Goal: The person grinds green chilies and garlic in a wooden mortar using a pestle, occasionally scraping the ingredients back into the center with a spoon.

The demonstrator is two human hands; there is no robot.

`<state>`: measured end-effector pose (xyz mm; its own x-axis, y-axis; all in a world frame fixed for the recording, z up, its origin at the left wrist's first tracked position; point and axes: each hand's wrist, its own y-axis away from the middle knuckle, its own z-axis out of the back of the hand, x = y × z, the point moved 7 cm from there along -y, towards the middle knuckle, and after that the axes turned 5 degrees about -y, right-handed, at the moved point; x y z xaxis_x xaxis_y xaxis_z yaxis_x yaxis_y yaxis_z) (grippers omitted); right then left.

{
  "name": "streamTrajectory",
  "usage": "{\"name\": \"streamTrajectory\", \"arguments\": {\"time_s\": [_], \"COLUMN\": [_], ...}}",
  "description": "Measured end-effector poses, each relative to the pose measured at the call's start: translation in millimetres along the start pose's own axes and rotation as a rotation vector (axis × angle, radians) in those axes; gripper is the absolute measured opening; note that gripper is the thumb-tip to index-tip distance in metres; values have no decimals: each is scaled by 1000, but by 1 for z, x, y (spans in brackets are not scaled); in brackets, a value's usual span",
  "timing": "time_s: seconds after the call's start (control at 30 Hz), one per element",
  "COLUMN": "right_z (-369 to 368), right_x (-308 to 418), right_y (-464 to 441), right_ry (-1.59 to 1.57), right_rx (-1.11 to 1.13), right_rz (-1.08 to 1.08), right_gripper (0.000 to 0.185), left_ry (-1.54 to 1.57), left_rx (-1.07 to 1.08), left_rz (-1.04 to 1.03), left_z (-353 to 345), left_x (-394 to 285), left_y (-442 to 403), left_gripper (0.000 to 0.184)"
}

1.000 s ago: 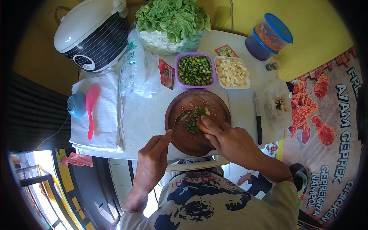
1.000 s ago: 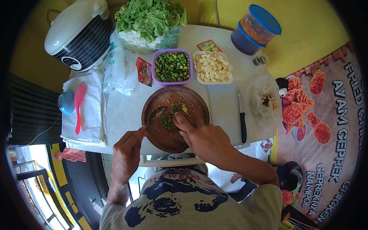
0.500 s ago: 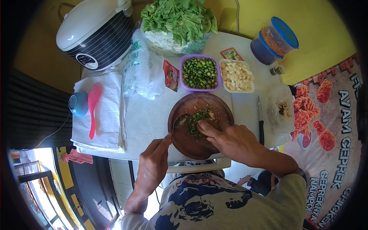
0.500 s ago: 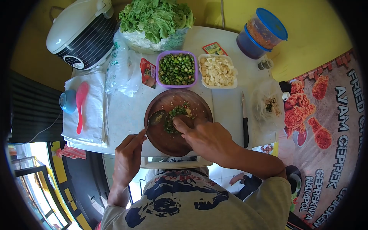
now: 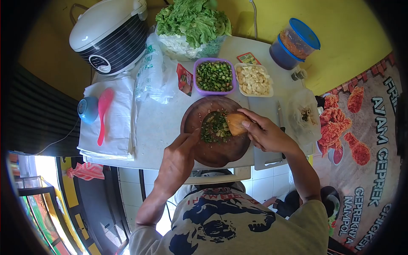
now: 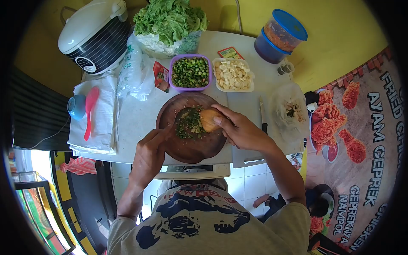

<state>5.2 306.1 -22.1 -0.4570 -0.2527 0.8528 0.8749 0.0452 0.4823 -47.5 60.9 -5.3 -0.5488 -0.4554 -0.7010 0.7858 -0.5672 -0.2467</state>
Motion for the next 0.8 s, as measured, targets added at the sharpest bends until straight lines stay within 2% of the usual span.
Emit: {"name": "streamTrajectory", "arguments": {"time_s": [0.1, 0.17, 0.3, 0.37, 0.4, 0.47, 0.5, 0.57, 0.67, 0.8], "right_z": [-5, -1, -1, -13, -19, -33, -34, -35, -37, -35], "right_x": [-2, -2, -7, 16, 22, 36, 41, 49, 59, 63], "right_y": [3, -1, -14, -16, -15, -12, -12, -18, -23, -27], "right_ry": [-117, -193, -94, 308, 309, 623, 623, 736, 818, 831], "right_rx": [-47, -104, -111, -176, -173, -120, -110, -44, 28, 77], "right_rz": [-51, 6, 34, 400, 397, 285, 278, 225, 165, 192], "right_gripper": [57, 58, 56, 51, 51, 49, 49, 50, 52, 52], "left_ry": [25, 18, -3, -17, -15, -8, -4, 17, 22, 16], "left_rx": [58, 54, 5, -34, -34, -43, -40, -10, -32, 5], "left_rz": [-67, -53, 9, 82, 86, 100, 112, 117, 148, 152], "left_z": [-7, 1, 17, 21, 21, 21, 21, 19, 20, 19], "left_x": [-10, -13, -5, 2, 4, 7, 10, 15, 18, 20], "left_y": [2, 4, 7, 7, 6, 4, 4, 2, -2, -9], "left_gripper": [48, 46, 43, 34, 34, 31, 31, 42, 31, 33]}}
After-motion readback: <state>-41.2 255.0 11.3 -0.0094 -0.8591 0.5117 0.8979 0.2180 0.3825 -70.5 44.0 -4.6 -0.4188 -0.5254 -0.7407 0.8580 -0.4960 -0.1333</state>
